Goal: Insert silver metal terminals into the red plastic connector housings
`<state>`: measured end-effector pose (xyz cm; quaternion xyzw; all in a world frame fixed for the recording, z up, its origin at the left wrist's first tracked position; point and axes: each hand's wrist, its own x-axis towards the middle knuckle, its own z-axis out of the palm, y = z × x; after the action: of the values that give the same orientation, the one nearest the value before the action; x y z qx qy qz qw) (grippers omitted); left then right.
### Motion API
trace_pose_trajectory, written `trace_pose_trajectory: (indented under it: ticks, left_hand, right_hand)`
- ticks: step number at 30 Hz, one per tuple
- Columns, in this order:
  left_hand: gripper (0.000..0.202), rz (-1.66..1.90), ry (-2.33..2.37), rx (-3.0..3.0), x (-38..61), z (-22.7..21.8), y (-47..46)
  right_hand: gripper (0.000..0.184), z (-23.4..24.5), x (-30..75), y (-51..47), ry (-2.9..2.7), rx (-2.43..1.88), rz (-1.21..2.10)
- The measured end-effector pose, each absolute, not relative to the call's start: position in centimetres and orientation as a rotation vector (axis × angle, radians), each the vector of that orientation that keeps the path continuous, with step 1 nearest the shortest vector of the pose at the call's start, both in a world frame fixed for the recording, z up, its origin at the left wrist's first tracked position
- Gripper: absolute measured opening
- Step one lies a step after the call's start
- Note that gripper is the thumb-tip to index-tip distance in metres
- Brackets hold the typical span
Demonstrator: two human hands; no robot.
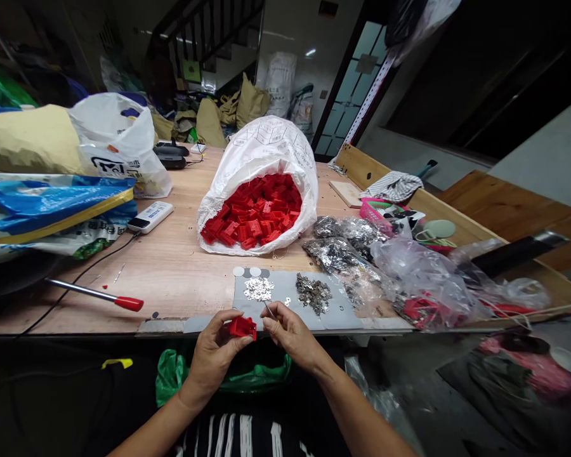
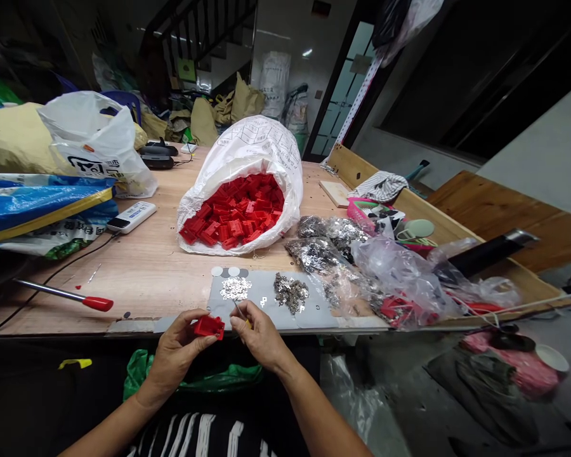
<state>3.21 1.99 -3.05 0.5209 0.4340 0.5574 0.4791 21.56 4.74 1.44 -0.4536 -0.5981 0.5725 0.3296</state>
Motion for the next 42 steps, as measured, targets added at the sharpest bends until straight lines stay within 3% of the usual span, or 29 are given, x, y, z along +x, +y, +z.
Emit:
trace_pose_trajectory:
  ticks: [9, 18, 42]
  left_hand:
    - [0.028, 1.206, 1.202, 1.591, 2.0, -2.9, 4.3]
    - [0.036, 1.028, 1.182, 1.797, 1.7, -3.6, 6.2]
    - [0.028, 0.923, 1.097, 1.799, 1.1, -3.1, 6.9]
  right_hand:
    - [0.022, 1.0, 21.6, 4.7, -2.01, -1.375, 0.903]
    - [0.017, 0.4, 21.3, 5.1, -2.136, -1.369, 0.782]
    - [0.012, 0.6, 19.7, 5.2, -2.108, -1.519, 0.792]
